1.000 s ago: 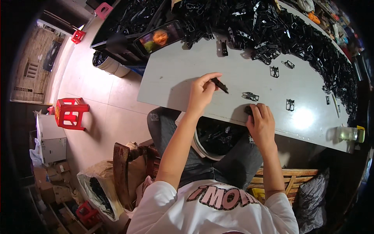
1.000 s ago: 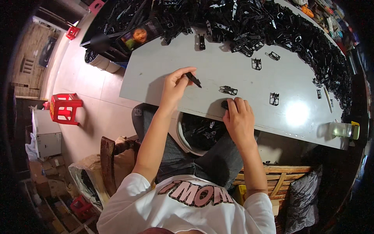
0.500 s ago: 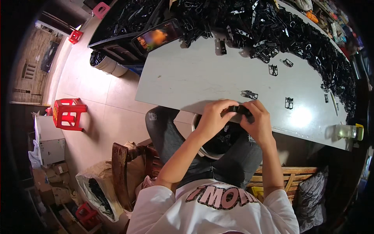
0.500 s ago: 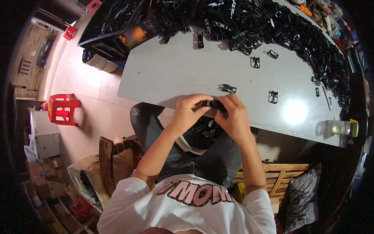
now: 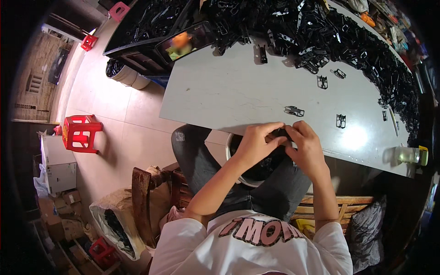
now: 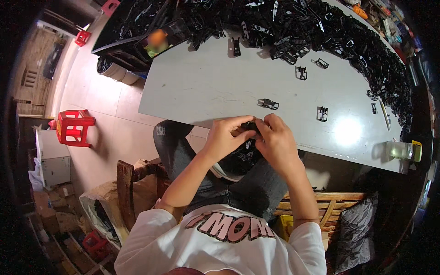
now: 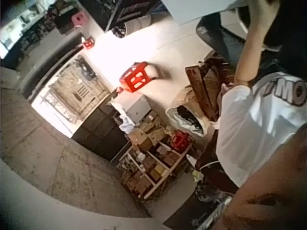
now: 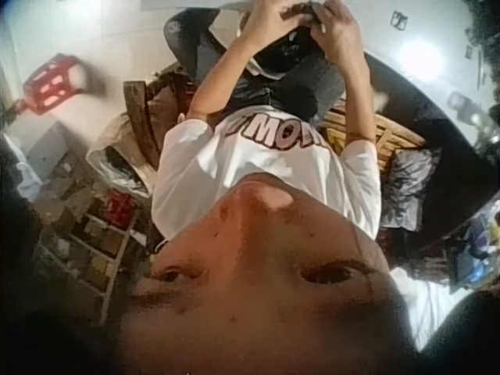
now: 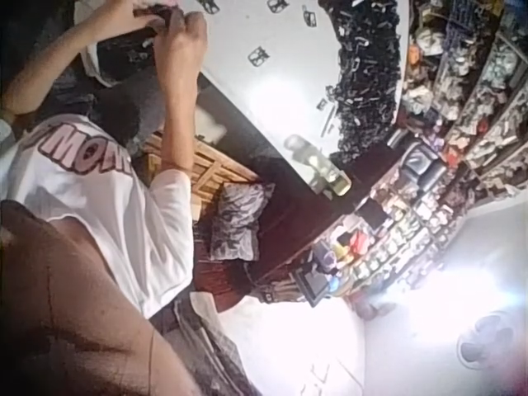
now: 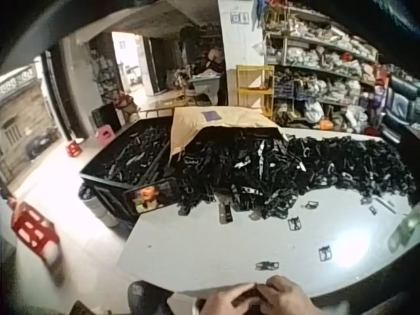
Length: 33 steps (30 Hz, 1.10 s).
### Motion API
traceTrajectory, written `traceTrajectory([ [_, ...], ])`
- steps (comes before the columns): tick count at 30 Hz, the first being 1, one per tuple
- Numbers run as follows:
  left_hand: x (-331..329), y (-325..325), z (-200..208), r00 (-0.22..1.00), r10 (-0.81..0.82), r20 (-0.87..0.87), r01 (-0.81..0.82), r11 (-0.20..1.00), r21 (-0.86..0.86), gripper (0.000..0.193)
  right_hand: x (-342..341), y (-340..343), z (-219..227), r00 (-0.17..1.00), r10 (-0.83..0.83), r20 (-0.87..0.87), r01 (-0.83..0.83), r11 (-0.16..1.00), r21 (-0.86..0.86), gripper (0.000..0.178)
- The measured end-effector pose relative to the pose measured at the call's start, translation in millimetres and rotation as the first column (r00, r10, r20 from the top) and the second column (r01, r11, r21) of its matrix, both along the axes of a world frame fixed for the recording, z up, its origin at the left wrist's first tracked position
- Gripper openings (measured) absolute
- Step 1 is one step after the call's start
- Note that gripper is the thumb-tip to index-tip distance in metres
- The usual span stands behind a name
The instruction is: Assembling small black plastic components by hand at a workbench.
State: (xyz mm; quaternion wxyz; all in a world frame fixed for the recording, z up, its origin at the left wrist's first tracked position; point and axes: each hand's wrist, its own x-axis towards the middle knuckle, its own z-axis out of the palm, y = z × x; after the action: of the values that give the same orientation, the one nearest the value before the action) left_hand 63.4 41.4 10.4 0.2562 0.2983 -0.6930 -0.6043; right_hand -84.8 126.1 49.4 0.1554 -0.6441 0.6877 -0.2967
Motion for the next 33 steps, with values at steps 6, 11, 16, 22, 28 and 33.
traceTrajectory([
  [6,-6,2,2,0.997,0.055,-0.050,-0.050,0.995,0.091,0.025,1,5,1,0.999,0.027,0.019,-0.026,0.998,-0.062,0.034],
  [11,5,-4,16,0.986,-0.063,-0.155,0.080,0.991,0.107,0.029,-20,11,-3,0.752,-0.108,0.650,-0.024,0.981,0.192,0.028],
  [16,0,-3,11,0.971,-0.037,-0.235,0.069,0.989,0.129,0.022,-29,6,-4,0.834,0.002,0.553,-0.046,0.997,0.065,0.027],
  [22,4,-33,-1,0.959,0.198,-0.202,-0.175,0.976,0.128,0.004,-95,-61,-18,0.778,-0.601,-0.185,0.492,0.764,-0.417,0.020],
  [28,-9,-79,-10,0.980,0.187,-0.062,-0.187,0.785,-0.590,0.020,-114,-71,-50,0.889,-0.447,-0.098,0.409,0.872,-0.269,0.015],
  [33,-52,-118,8,0.929,0.332,0.165,-0.130,0.708,-0.694,0.030,-80,-49,-36,0.956,-0.279,-0.088,0.280,0.960,-0.006,0.014],
])
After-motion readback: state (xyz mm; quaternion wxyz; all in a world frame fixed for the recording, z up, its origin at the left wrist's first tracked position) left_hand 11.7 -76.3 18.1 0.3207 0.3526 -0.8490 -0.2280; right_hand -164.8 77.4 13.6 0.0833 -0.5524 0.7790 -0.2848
